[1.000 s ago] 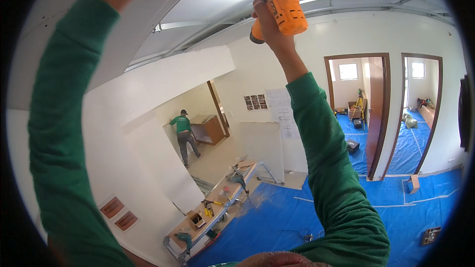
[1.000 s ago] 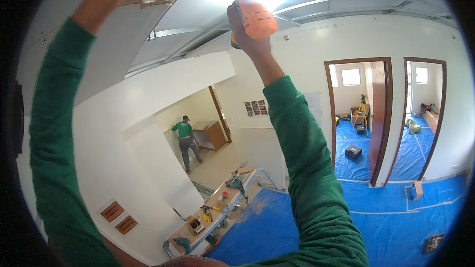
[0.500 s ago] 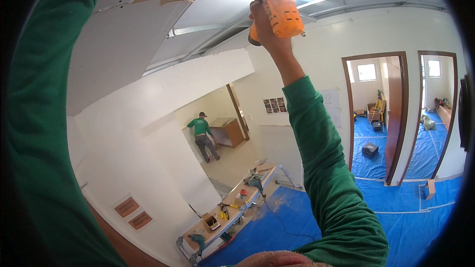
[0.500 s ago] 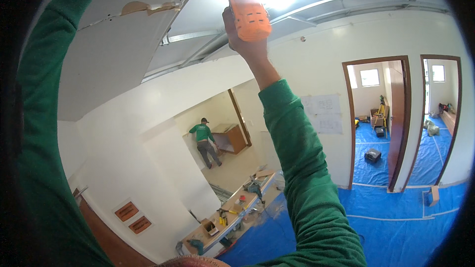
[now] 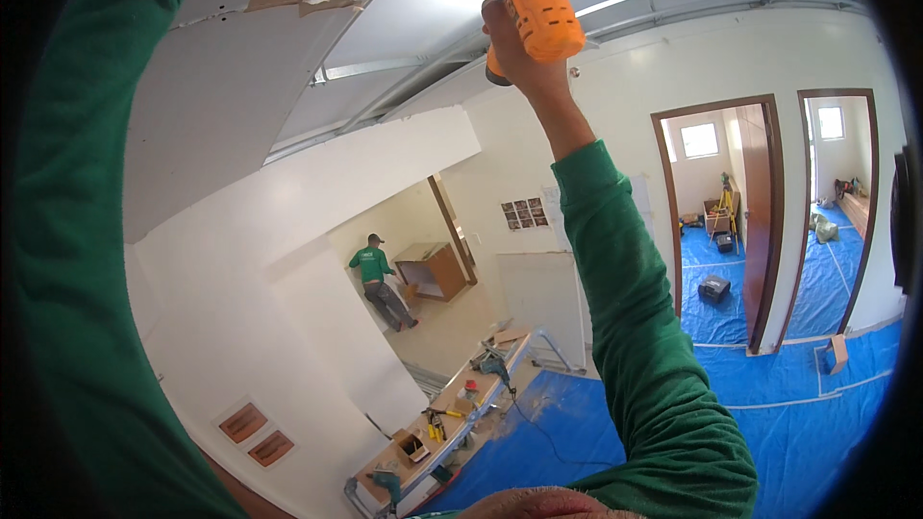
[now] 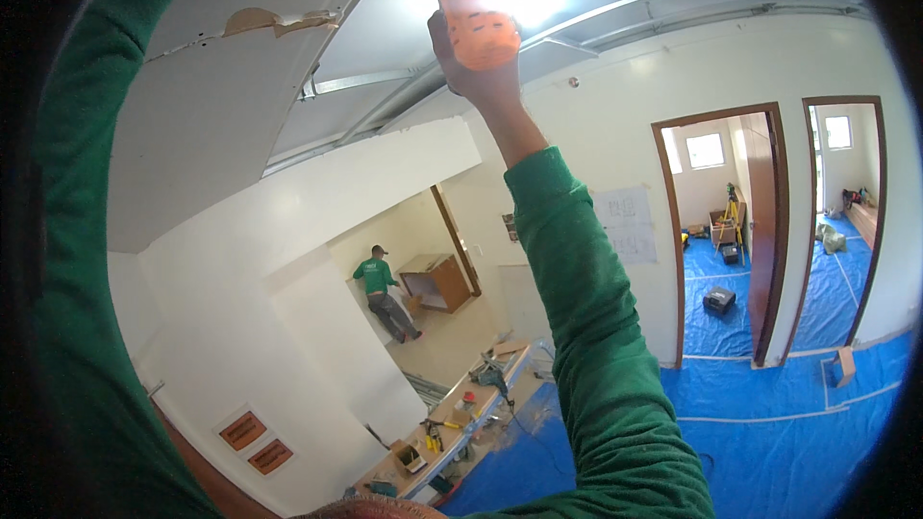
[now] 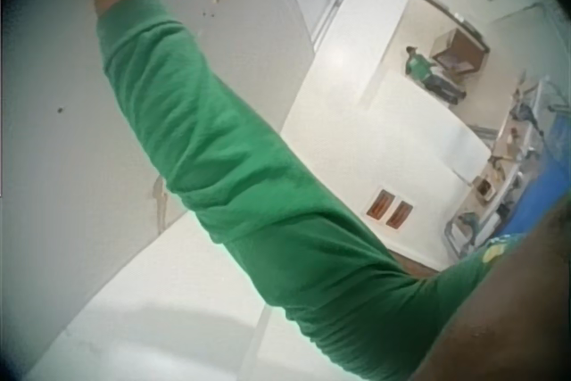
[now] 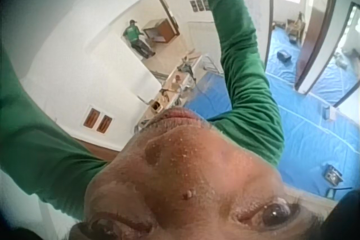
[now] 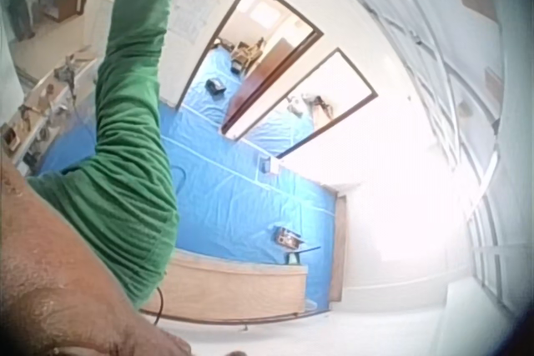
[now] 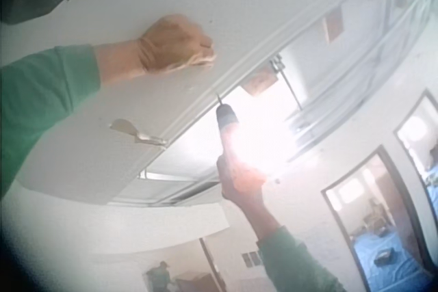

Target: The person uses a cordless drill to drive screws into ceiling panels, securing them to the metal framework. They repeatedly position screws and operate the drill overhead while standing on a wooden plank. Another person is visible in the background moving around the room.

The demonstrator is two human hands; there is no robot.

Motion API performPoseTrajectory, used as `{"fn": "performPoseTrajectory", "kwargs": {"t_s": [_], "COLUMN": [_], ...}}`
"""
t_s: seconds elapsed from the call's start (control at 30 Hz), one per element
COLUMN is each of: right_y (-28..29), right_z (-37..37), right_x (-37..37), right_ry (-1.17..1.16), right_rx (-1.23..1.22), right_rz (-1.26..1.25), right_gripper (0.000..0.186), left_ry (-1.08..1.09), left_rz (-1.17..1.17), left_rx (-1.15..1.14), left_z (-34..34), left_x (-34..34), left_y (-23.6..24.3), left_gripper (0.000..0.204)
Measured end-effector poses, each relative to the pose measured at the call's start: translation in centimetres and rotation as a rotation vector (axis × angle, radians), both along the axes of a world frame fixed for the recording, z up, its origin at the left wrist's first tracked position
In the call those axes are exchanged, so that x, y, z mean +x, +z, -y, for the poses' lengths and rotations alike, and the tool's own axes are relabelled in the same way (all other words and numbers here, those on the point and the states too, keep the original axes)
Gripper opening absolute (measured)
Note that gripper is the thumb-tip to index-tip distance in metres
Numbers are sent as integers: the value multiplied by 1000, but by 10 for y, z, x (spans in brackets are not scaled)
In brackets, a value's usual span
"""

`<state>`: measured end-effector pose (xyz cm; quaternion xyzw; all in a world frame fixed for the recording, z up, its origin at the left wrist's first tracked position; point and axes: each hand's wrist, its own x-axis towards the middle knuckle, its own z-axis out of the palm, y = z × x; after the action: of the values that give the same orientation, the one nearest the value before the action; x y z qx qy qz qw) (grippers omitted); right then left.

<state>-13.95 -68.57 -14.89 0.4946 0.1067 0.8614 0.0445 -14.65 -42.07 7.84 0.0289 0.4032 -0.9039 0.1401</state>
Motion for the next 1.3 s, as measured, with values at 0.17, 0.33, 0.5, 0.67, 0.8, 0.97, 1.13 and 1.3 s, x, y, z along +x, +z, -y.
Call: {"fn": "performPoseTrajectory", "kwargs": {"t_s": [0.17,0.33,0.5,0.67,0.8,0.97,1.13,1.3], "right_y": [1,1,2,1,0,0,-1,1], "right_z": [0,2,7,8,7,8,4,6], "right_x": [8,3,2,-1,-3,-6,-10,-13], "right_ry": [67,-19,14,28,-38,39,58,-32], "right_rx": [-81,-60,-101,-74,-54,-97,-56,-108], "right_rz": [21,7,4,2,32,-1,-29,4], "right_gripper": [13,15,16,16,17,19,19,17], "left_ry": [22,48,21,31,16,-12,17,6], "left_rz": [-53,-76,-3,-30,-13,6,-25,-5], "left_rx": [34,9,30,22,25,13,23,-12], "left_z": [0,0,2,1,2,3,2,1], "left_x": [0,-1,1,0,0,-1,-2,0], "left_y": [-1,-1,2,4,7,3,2,1], "left_gripper": [15,15,16,16,16,16,16,15]}}
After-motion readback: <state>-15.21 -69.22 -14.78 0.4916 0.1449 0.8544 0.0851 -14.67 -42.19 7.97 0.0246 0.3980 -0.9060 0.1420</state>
